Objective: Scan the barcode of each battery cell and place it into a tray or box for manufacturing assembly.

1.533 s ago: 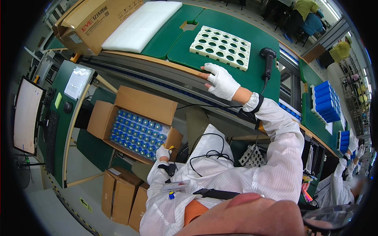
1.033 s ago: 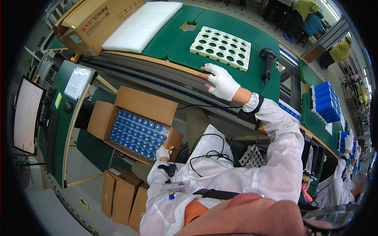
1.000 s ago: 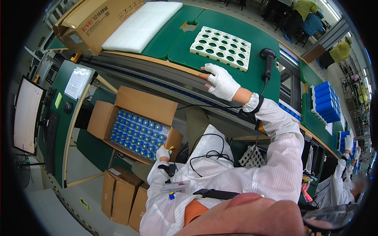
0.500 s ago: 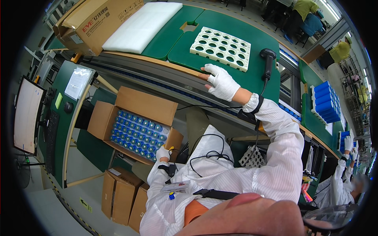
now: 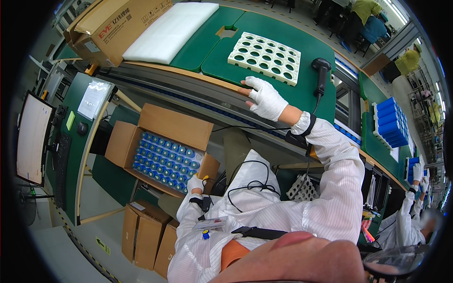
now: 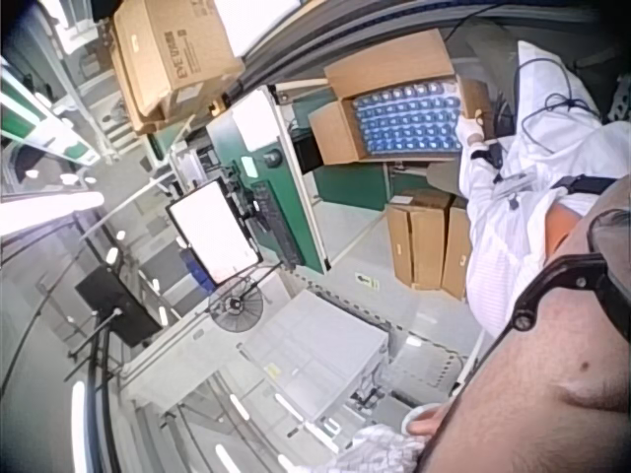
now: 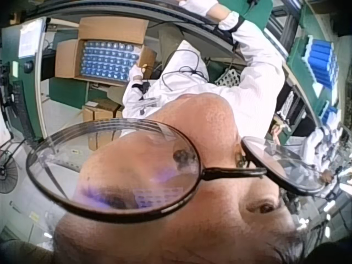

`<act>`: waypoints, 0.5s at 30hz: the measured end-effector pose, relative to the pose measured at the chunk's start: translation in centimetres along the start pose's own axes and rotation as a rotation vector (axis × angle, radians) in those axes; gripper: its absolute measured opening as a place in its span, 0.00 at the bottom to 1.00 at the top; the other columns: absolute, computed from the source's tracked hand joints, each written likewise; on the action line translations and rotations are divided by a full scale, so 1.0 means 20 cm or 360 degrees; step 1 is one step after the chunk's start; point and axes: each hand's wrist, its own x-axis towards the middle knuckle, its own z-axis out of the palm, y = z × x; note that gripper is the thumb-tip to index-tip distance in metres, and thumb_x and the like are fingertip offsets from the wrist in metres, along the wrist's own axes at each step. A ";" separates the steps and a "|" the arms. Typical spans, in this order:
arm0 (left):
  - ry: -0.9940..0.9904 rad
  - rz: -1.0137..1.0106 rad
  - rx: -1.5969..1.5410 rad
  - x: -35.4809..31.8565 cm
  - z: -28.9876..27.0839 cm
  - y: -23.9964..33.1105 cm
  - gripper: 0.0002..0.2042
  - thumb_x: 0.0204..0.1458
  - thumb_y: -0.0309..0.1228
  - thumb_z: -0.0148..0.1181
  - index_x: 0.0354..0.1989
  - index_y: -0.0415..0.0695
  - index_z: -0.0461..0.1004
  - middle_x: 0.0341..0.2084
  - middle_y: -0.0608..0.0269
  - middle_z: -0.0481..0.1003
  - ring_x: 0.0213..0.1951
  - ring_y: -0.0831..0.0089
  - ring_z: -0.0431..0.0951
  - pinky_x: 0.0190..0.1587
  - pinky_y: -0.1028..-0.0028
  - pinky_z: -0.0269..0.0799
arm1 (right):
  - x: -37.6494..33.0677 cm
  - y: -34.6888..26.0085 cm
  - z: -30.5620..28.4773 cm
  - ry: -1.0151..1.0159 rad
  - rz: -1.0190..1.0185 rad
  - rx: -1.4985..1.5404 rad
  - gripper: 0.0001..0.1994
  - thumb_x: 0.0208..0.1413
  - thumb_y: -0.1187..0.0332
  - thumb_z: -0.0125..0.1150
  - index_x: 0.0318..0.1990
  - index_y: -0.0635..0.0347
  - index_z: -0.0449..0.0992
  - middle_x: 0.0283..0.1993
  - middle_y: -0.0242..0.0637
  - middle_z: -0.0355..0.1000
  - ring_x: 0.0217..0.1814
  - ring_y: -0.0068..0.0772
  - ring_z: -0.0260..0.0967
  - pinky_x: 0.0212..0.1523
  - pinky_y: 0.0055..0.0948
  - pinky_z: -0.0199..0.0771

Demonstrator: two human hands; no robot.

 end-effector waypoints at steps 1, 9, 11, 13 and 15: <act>0.0008 0.0010 -0.0019 0.00 0.00 0.00 0.28 0.39 0.41 0.73 0.53 0.53 0.77 0.42 0.51 0.81 0.45 0.51 0.80 0.48 0.59 0.76 | 0.00 0.00 0.00 -0.0005 0.0003 0.0010 0.22 0.43 0.74 0.69 0.50 0.59 0.78 0.55 0.47 0.69 0.57 0.53 0.67 0.56 0.43 0.71; -0.0023 -0.0028 -0.0024 0.01 0.00 0.00 0.28 0.38 0.41 0.73 0.53 0.54 0.77 0.41 0.49 0.81 0.45 0.50 0.81 0.47 0.59 0.77 | 0.00 0.00 0.00 -0.0094 0.0065 0.0027 0.25 0.44 0.76 0.68 0.55 0.56 0.76 0.59 0.46 0.67 0.61 0.52 0.65 0.61 0.42 0.68; -0.0007 -0.0014 -0.0045 0.00 0.00 0.00 0.28 0.38 0.41 0.73 0.53 0.54 0.78 0.41 0.49 0.81 0.45 0.50 0.81 0.47 0.59 0.77 | -0.01 0.00 0.00 -0.0113 0.0084 0.0025 0.25 0.45 0.76 0.68 0.55 0.56 0.76 0.59 0.46 0.67 0.61 0.52 0.65 0.61 0.42 0.67; -0.0004 -0.0015 -0.0044 0.00 0.00 0.00 0.28 0.38 0.41 0.73 0.53 0.55 0.78 0.41 0.49 0.81 0.45 0.50 0.81 0.47 0.59 0.77 | -0.01 0.00 0.00 -0.0076 0.0050 -0.0020 0.25 0.45 0.76 0.67 0.55 0.56 0.76 0.60 0.46 0.67 0.63 0.52 0.64 0.62 0.42 0.66; 0.0001 -0.0006 -0.0033 0.00 0.00 0.00 0.28 0.38 0.41 0.73 0.53 0.55 0.78 0.41 0.49 0.81 0.45 0.50 0.81 0.47 0.58 0.77 | -0.01 0.00 0.00 -0.0096 0.0070 -0.0006 0.25 0.45 0.76 0.67 0.55 0.55 0.76 0.60 0.46 0.67 0.63 0.52 0.63 0.62 0.42 0.66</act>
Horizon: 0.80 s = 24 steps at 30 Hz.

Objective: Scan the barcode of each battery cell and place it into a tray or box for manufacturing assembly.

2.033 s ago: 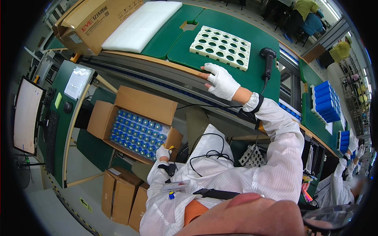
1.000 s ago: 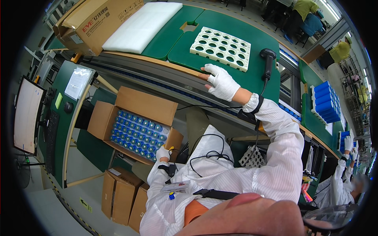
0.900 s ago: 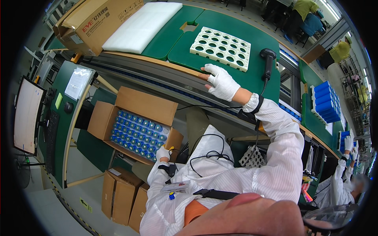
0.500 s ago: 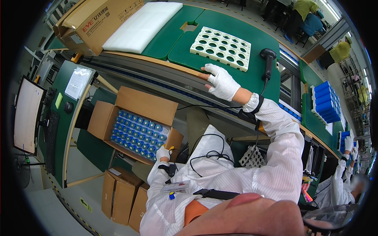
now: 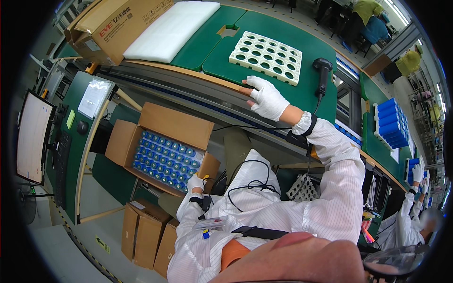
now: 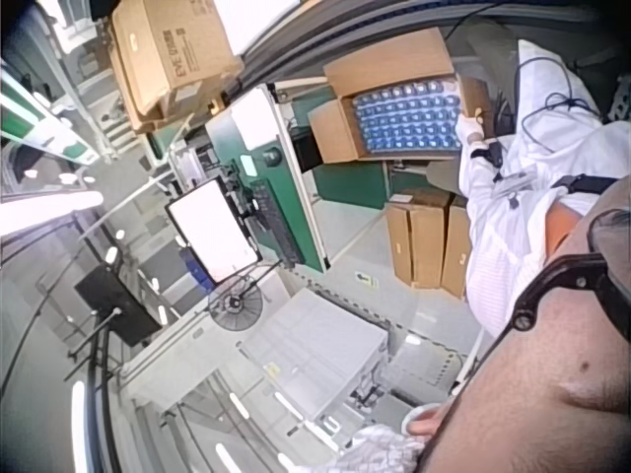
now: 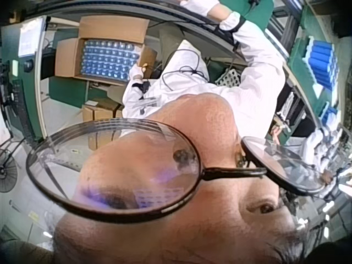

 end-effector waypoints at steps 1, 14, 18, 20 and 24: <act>0.0007 0.0012 -0.0019 0.00 0.00 0.00 0.28 0.38 0.41 0.73 0.53 0.55 0.78 0.41 0.49 0.81 0.45 0.50 0.81 0.47 0.58 0.77 | 0.00 0.00 0.00 -0.0036 0.0038 0.0022 0.25 0.45 0.76 0.67 0.55 0.55 0.76 0.60 0.46 0.67 0.63 0.52 0.63 0.63 0.43 0.66; 0.0003 0.0007 -0.0028 0.00 0.00 0.00 0.28 0.39 0.42 0.72 0.54 0.55 0.77 0.41 0.49 0.81 0.44 0.50 0.81 0.47 0.59 0.77 | 0.01 0.00 0.00 0.0020 -0.0030 0.0021 0.26 0.43 0.77 0.68 0.54 0.57 0.77 0.58 0.46 0.67 0.59 0.52 0.66 0.59 0.42 0.69; -0.0012 0.0002 0.0006 0.00 0.00 0.00 0.28 0.39 0.42 0.72 0.53 0.54 0.77 0.41 0.49 0.81 0.44 0.50 0.81 0.47 0.59 0.77 | 0.00 0.00 0.00 0.0038 -0.0038 0.0009 0.25 0.43 0.77 0.68 0.54 0.57 0.77 0.58 0.46 0.67 0.60 0.52 0.66 0.60 0.42 0.68; -0.0009 0.0003 -0.0014 0.00 0.00 0.00 0.28 0.39 0.42 0.72 0.53 0.54 0.77 0.41 0.49 0.81 0.44 0.50 0.81 0.46 0.59 0.77 | 0.00 0.00 0.00 0.0039 -0.0039 0.0009 0.25 0.44 0.77 0.68 0.54 0.57 0.76 0.58 0.46 0.67 0.60 0.52 0.65 0.60 0.42 0.68; 0.0014 0.0003 0.0009 0.00 0.00 0.00 0.28 0.38 0.42 0.73 0.53 0.54 0.77 0.40 0.49 0.81 0.44 0.50 0.81 0.46 0.58 0.77 | 0.00 -0.01 -0.01 0.0021 -0.0016 0.0025 0.25 0.44 0.77 0.68 0.54 0.56 0.77 0.59 0.46 0.67 0.61 0.52 0.65 0.60 0.42 0.68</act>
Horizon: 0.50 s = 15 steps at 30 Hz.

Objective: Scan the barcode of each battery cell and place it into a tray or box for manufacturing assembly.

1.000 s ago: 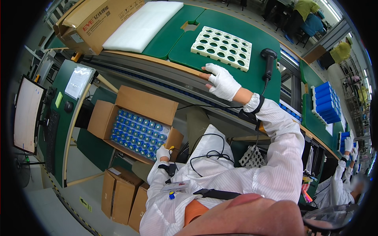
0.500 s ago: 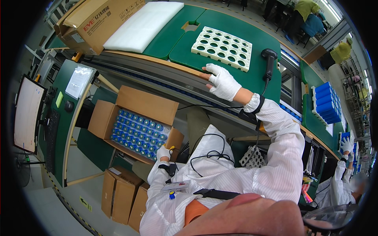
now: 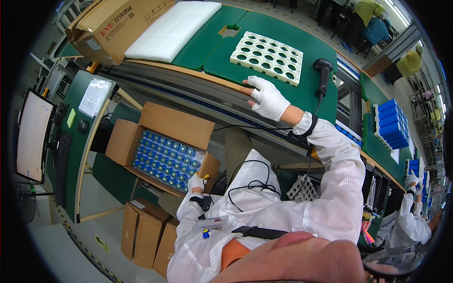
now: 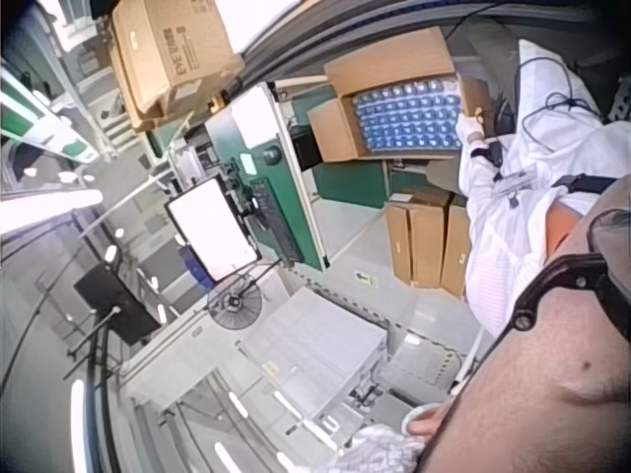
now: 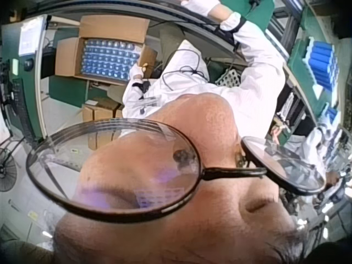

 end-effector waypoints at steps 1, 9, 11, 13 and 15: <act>0.0015 0.0016 -0.0022 0.00 0.00 0.00 0.28 0.38 0.42 0.73 0.53 0.54 0.77 0.40 0.49 0.81 0.44 0.50 0.81 0.46 0.58 0.77 | 0.00 0.00 0.00 -0.0022 0.0023 0.0020 0.25 0.44 0.77 0.68 0.54 0.56 0.77 0.59 0.46 0.67 0.61 0.52 0.65 0.60 0.42 0.68; -0.0014 0.0011 0.0010 -0.01 -0.01 0.01 0.27 0.41 0.41 0.73 0.53 0.53 0.78 0.40 0.49 0.81 0.43 0.50 0.81 0.45 0.59 0.77 | 0.00 -0.01 -0.01 -0.0019 0.0014 0.0014 0.24 0.44 0.76 0.68 0.54 0.57 0.77 0.59 0.46 0.67 0.61 0.52 0.65 0.61 0.42 0.68; 0.0009 0.0027 -0.0012 -0.01 -0.01 0.01 0.27 0.41 0.41 0.73 0.53 0.53 0.78 0.40 0.49 0.81 0.42 0.50 0.81 0.45 0.59 0.77 | 0.01 -0.01 -0.01 -0.0001 -0.0007 -0.0006 0.24 0.44 0.76 0.68 0.54 0.57 0.77 0.58 0.46 0.67 0.61 0.52 0.65 0.60 0.42 0.68; 0.0027 0.0033 -0.0019 -0.01 -0.01 0.01 0.26 0.41 0.41 0.73 0.53 0.53 0.78 0.39 0.49 0.81 0.42 0.50 0.81 0.44 0.59 0.77 | 0.01 -0.01 0.00 0.0085 -0.0064 -0.0007 0.21 0.42 0.74 0.69 0.48 0.59 0.78 0.55 0.48 0.69 0.56 0.53 0.68 0.55 0.43 0.71; -0.0004 0.0014 0.0021 -0.01 -0.01 0.01 0.26 0.41 0.42 0.73 0.52 0.53 0.78 0.39 0.49 0.81 0.42 0.50 0.81 0.44 0.59 0.77 | 0.01 0.00 0.00 0.0088 -0.0067 -0.0012 0.21 0.42 0.74 0.69 0.49 0.59 0.78 0.55 0.48 0.69 0.56 0.53 0.68 0.55 0.43 0.71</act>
